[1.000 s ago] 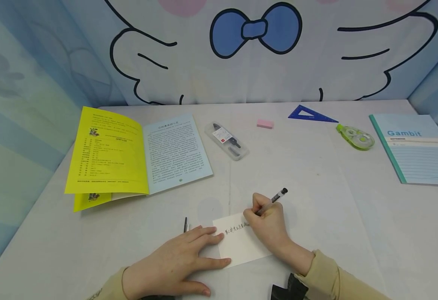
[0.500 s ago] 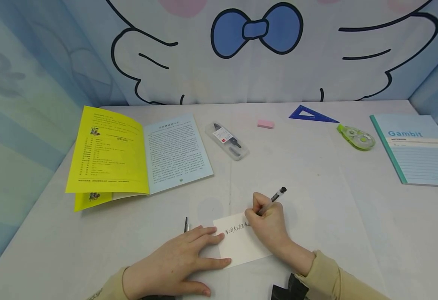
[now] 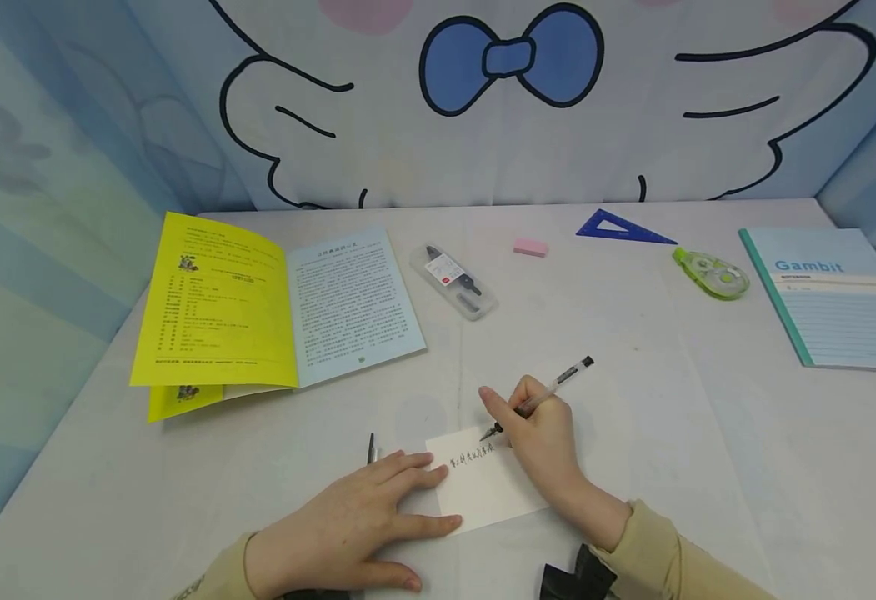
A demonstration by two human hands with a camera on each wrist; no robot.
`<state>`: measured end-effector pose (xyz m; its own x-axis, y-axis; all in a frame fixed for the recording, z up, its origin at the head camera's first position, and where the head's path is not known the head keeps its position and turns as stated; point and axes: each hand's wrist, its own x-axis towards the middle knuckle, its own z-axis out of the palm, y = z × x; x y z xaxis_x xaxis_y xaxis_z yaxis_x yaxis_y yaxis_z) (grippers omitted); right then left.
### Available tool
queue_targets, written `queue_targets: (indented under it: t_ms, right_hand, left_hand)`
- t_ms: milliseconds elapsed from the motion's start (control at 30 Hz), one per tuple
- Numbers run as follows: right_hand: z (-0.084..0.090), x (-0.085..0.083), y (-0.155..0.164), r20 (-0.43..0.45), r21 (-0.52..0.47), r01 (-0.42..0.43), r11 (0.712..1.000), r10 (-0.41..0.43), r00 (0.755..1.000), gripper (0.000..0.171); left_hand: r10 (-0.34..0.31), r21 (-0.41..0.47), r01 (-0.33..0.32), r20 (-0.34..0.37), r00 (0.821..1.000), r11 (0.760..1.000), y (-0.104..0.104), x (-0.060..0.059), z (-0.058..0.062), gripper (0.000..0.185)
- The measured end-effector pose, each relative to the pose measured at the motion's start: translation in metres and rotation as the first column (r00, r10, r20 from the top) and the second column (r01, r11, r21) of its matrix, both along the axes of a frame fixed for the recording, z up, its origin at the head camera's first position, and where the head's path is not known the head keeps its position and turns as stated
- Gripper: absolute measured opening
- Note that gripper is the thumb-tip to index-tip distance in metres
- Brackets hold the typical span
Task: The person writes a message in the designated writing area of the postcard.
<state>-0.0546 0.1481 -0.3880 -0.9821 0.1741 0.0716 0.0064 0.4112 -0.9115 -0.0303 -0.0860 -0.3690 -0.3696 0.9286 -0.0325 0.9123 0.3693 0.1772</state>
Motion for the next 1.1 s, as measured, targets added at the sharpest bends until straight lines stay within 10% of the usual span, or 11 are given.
queue_targets:
  t_ms: [167,1100]
  right_hand:
    - [0.0031,0.0005,0.0015,0.078,-0.007,-0.07,0.998,0.07,0.995,0.035]
    - [-0.0041,0.0022,0.0044,-0.152,0.043,-0.075,0.996,0.081,0.985,0.034]
  left_hand:
    - [-0.002,-0.005,0.002,0.017,1.0,1.0,0.0,-0.0004,0.0002,0.057]
    - [-0.003,0.011,0.004,-0.007,1.0,1.0,0.0003,0.0007,0.0008,0.056]
